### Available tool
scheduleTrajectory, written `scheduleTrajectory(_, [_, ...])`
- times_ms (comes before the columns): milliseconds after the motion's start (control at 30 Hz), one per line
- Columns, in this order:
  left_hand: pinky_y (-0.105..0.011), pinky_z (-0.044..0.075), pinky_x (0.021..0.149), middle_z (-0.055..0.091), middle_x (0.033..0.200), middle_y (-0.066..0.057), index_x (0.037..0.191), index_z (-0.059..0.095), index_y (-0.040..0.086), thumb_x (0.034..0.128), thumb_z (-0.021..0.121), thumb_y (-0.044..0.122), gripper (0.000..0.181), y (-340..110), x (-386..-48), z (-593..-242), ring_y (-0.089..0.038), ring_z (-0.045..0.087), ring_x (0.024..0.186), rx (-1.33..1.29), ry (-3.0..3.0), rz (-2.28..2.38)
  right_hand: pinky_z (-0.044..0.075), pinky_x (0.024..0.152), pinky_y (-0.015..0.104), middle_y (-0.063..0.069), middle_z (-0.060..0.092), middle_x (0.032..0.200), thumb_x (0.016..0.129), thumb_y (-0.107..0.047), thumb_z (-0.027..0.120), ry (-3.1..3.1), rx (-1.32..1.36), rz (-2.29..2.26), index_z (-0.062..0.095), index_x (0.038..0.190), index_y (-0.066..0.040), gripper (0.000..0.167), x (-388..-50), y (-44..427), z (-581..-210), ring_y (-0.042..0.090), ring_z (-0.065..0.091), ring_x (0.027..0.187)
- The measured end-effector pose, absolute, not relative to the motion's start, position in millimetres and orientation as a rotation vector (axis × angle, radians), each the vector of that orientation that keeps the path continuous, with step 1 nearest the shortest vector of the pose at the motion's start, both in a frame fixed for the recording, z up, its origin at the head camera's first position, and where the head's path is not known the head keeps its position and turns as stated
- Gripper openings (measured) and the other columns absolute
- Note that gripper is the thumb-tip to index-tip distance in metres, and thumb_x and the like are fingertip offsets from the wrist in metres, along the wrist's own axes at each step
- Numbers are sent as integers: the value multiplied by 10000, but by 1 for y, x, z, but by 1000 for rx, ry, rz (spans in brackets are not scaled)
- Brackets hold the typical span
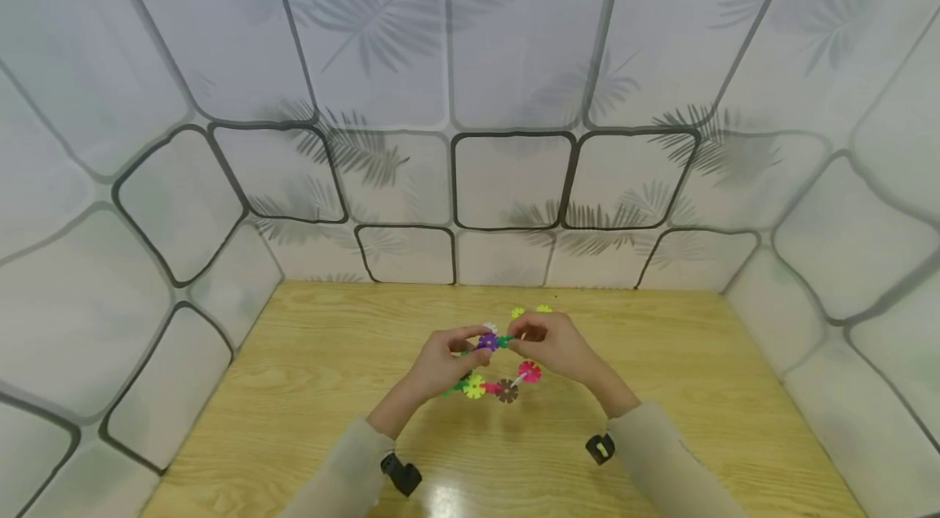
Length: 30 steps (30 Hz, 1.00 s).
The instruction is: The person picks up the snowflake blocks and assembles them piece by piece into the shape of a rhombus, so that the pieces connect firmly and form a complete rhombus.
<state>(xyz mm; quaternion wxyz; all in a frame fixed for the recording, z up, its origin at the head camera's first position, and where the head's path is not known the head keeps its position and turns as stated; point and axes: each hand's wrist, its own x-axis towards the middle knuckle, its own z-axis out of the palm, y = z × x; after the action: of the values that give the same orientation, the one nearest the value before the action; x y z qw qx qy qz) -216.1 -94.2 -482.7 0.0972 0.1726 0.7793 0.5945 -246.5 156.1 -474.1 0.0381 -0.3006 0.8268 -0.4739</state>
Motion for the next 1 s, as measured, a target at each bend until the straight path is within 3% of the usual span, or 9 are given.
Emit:
scheduleTrajectory(300, [-188, 418, 542, 793, 1060, -213, 1445, 638, 38, 1043, 685, 185, 430, -95, -217, -483, -79, 678, 780, 478, 2296, 1769, 576, 581, 294, 91, 721, 870, 1024, -165, 714, 2497, -884, -1504, 761, 1073, -127, 78, -243, 154, -469, 105, 658, 663])
scheduleTrajectory(600, [-179, 409, 520, 787, 1060, -224, 1455, 619, 15, 1046, 676, 169, 441, -96, -217, -481, -57, 631, 695, 510, 2292, 1774, 545, 545, 265, 126, 738, 826, 1013, -155, 728, 2505, -864, -1541, 762, 1083, -111, 90, -245, 153, -474, 104, 654, 638])
scheduleTrajectory(867, [-187, 416, 519, 792, 1063, -184, 1451, 624, 18, 1048, 670, 162, 430, -95, -217, -478, -70, 705, 821, 519, 2310, 1789, 495, 502, 237, 196, 734, 815, 1007, -143, 734, 2510, -836, -1590, 760, 1070, -113, 75, -242, 150, -472, 93, 632, 600])
scheduleTrajectory(1000, [-187, 453, 551, 777, 1084, -228, 1458, 618, 20, 1051, 669, 176, 439, -94, -218, -478, -84, 714, 866, 518, 2299, 1795, 505, 488, 242, 145, 745, 810, 1007, -138, 734, 2535, -854, -1595, 762, 1065, -109, 71, -241, 148, -473, 91, 643, 592])
